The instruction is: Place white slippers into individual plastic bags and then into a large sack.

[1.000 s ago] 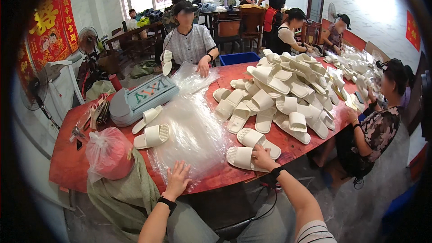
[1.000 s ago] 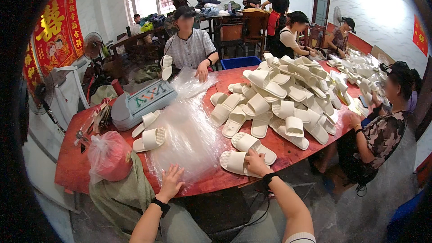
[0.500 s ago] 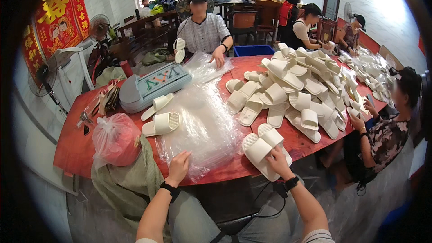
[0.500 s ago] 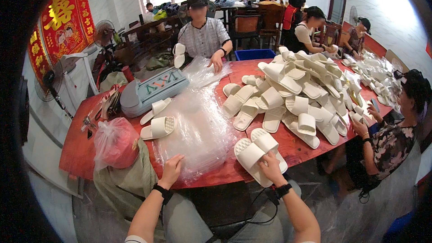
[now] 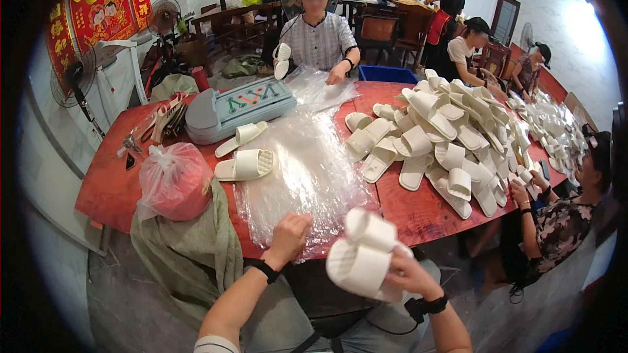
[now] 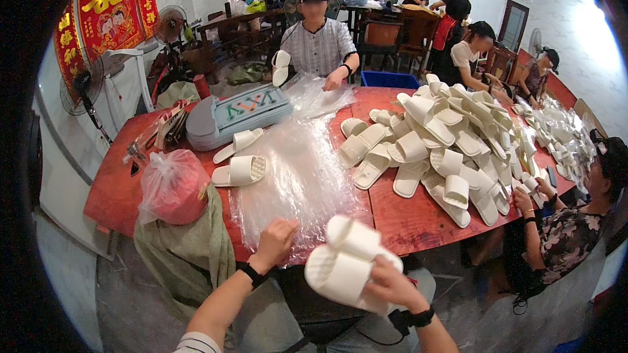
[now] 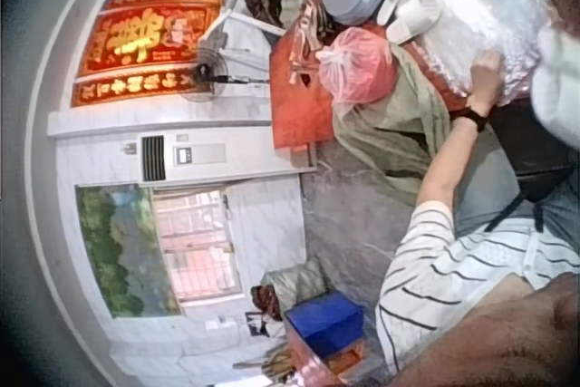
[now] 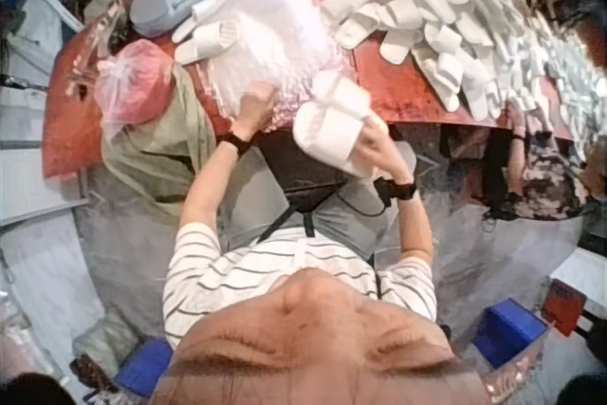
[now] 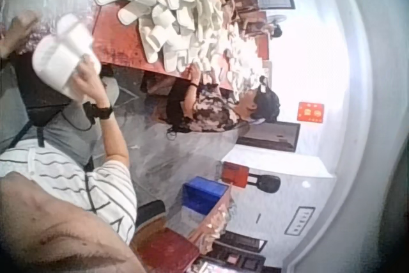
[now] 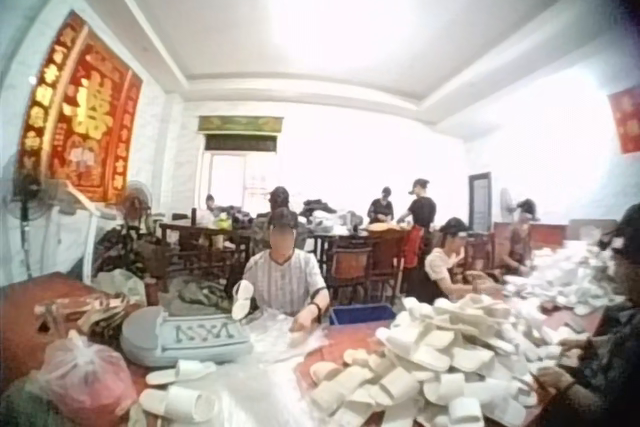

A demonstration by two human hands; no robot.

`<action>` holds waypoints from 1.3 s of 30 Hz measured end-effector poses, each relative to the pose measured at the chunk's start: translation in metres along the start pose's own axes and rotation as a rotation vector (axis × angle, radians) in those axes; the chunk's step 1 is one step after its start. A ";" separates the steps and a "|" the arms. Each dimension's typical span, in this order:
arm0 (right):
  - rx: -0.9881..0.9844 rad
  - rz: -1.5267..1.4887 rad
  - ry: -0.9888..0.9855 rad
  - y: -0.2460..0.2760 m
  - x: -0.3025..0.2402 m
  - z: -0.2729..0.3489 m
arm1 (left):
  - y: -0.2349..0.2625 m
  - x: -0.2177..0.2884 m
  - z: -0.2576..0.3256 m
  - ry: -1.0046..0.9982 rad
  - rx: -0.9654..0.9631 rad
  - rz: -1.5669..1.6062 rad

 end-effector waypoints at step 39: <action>0.691 0.823 -0.419 -0.028 0.114 -0.022 | -0.096 0.062 0.088 0.710 -0.805 1.213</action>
Point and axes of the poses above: each hand's wrist, its own z-axis away from the middle knuckle, its own y-axis out of the back of the hand, x = y × z, the point moved 6 cm from there along -z, towards the middle knuckle, and after that the axes turned 13 degrees about y, right-handed, at the moved point
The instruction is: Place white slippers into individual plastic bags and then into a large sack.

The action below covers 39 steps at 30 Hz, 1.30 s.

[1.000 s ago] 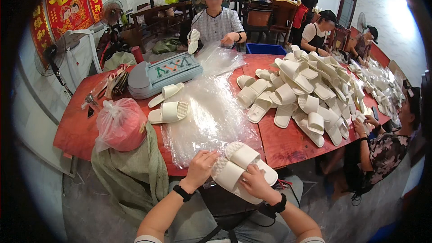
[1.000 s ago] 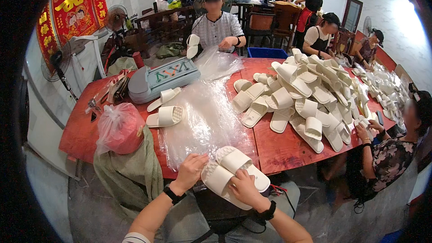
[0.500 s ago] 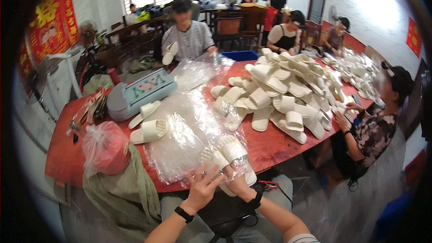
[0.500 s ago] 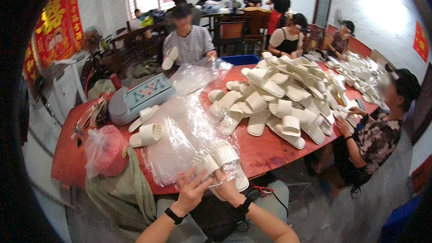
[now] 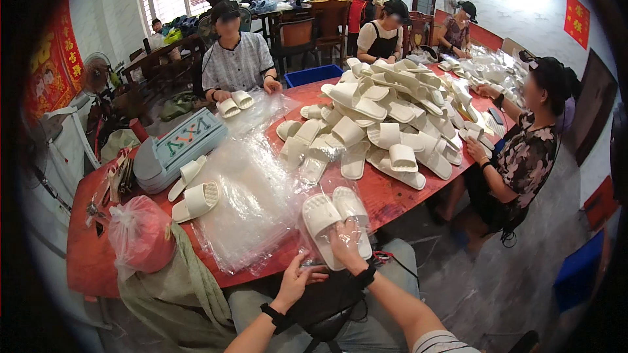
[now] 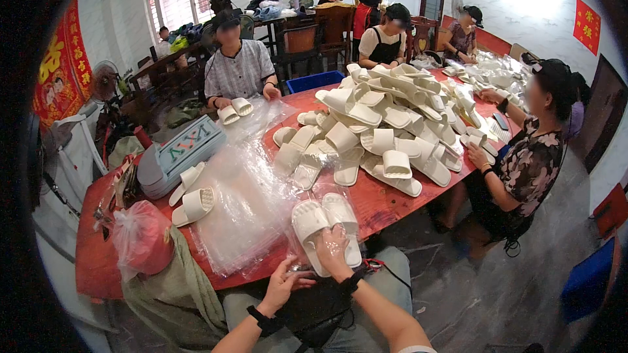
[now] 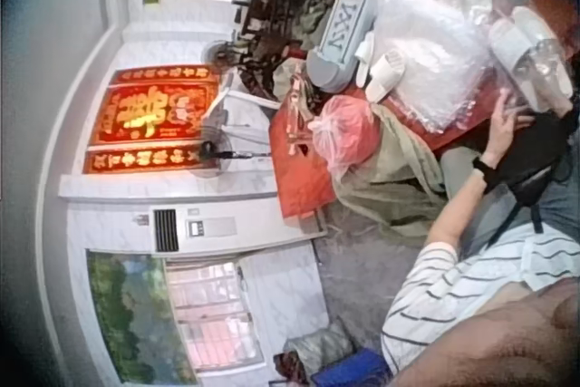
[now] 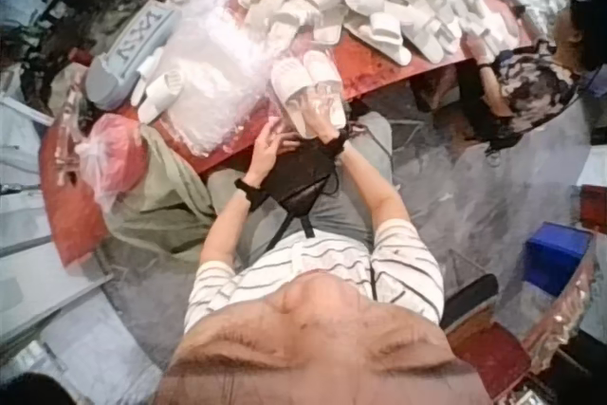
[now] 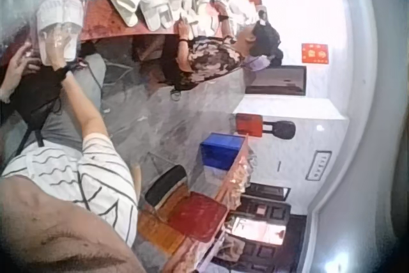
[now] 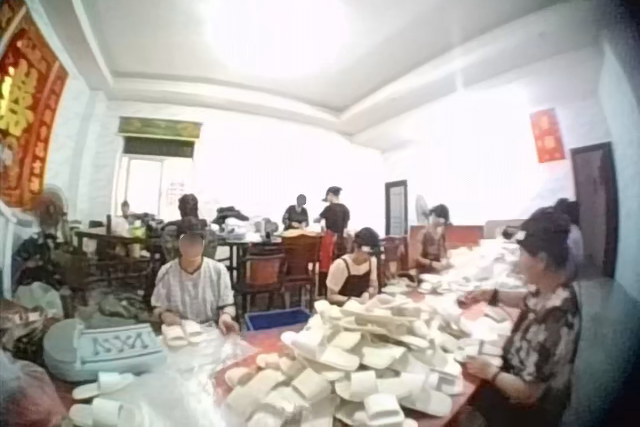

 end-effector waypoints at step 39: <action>-0.290 -0.037 0.363 -0.104 -0.126 -0.042 | 0.089 0.014 0.105 -0.114 0.834 -0.567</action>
Point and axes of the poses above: each hand's wrist, its own z-axis away from the middle knuckle, its own y-axis out of the back of the hand, x = y × z, the point moved 6 cm from there along -z, towards the middle knuckle, and after that the axes turned 13 degrees about y, right-handed, at the moved point
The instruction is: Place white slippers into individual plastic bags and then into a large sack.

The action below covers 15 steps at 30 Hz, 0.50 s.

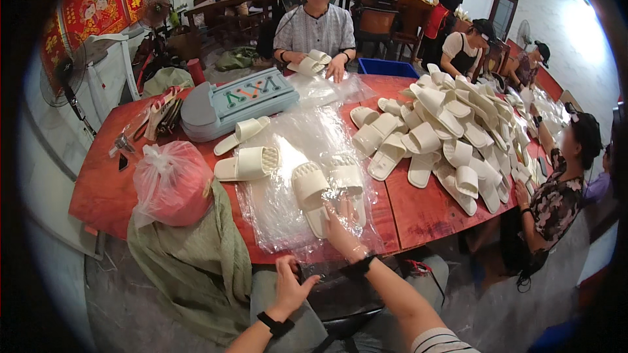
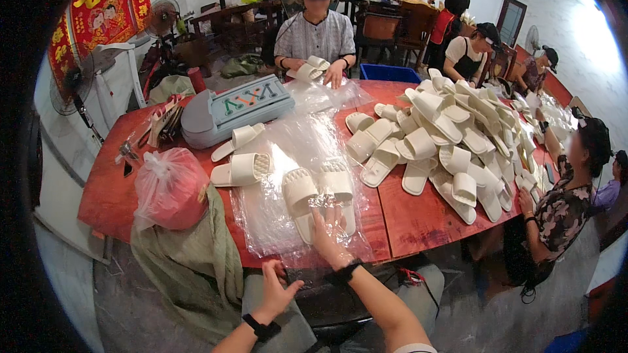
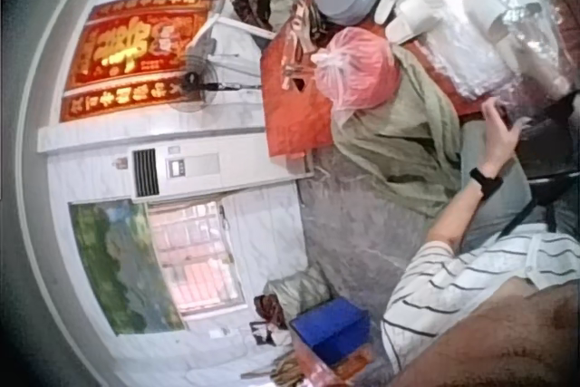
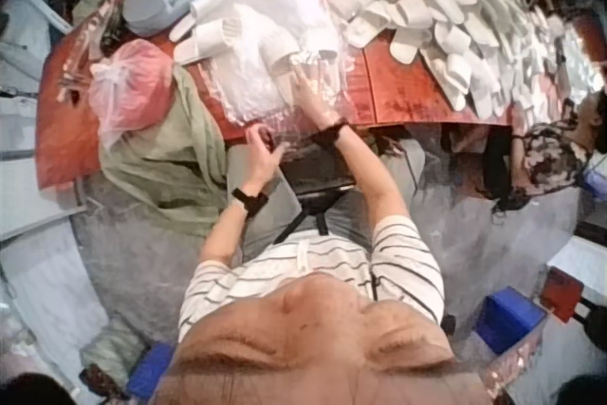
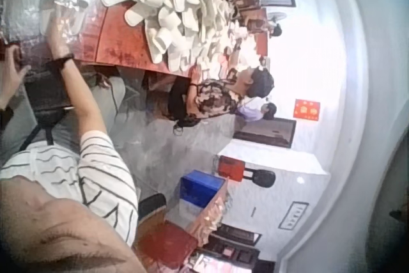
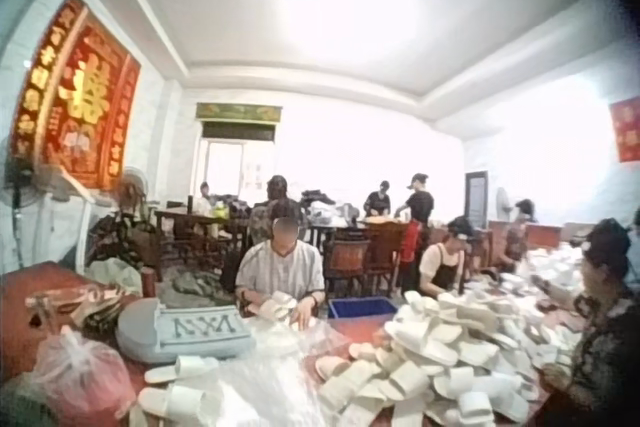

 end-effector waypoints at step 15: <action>-0.225 0.039 0.443 0.175 0.044 0.080 | -0.010 0.019 -0.031 -0.701 -0.361 -0.884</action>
Point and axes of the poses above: each hand's wrist, its own z-axis away from the middle knuckle, its own y-axis out of the back of the hand, x = y × z, the point moved 6 cm from there along -z, towards the middle knuckle, and after that the axes turned 13 degrees about y, right-handed, at the moved point
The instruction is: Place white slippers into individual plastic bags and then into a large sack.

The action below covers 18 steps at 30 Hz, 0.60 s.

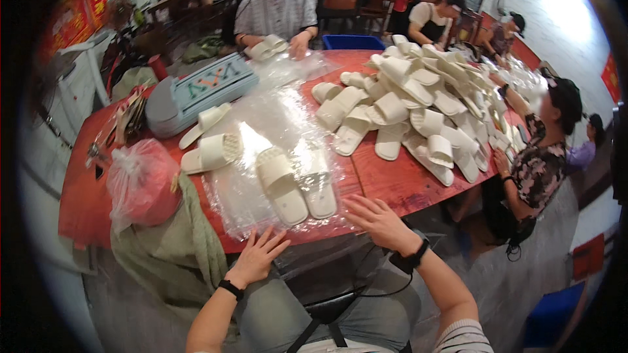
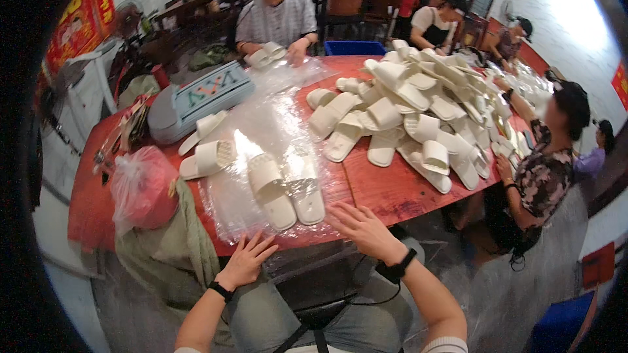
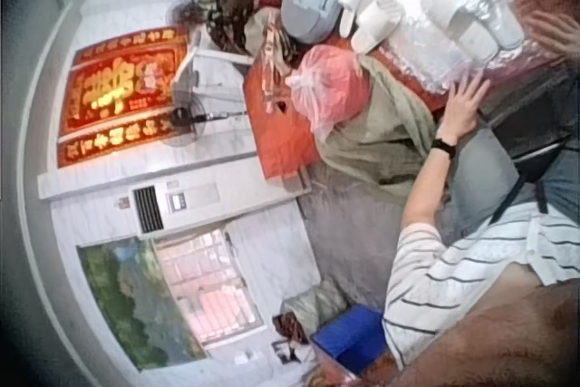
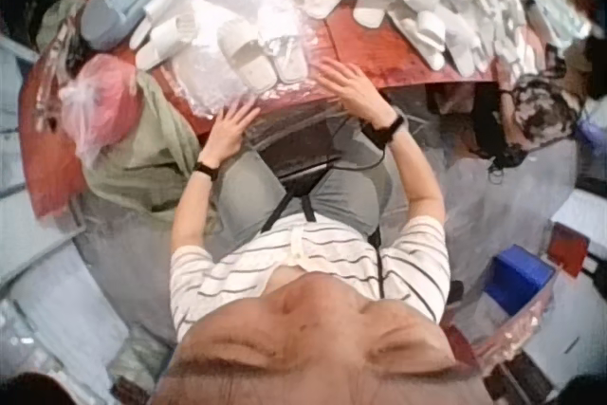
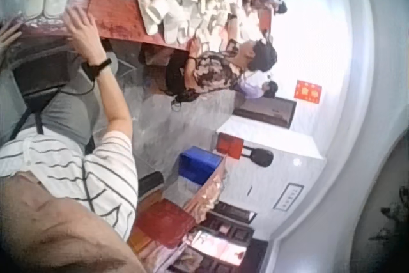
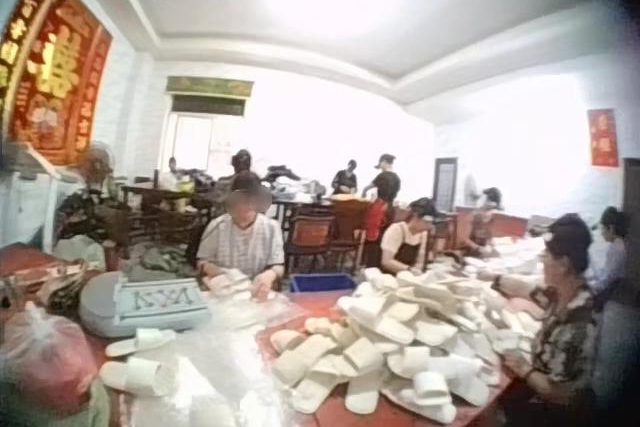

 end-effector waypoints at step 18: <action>0.261 -0.867 -0.567 -0.120 0.074 0.029 | -0.004 -0.061 0.005 0.424 0.379 0.763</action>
Point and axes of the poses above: each hand's wrist, its own z-axis away from the middle knuckle, its own y-axis out of the back of the hand, x = y × z, the point moved 6 cm from there along -z, towards the middle knuckle, and after that the axes turned 13 degrees about y, right-handed, at the moved point
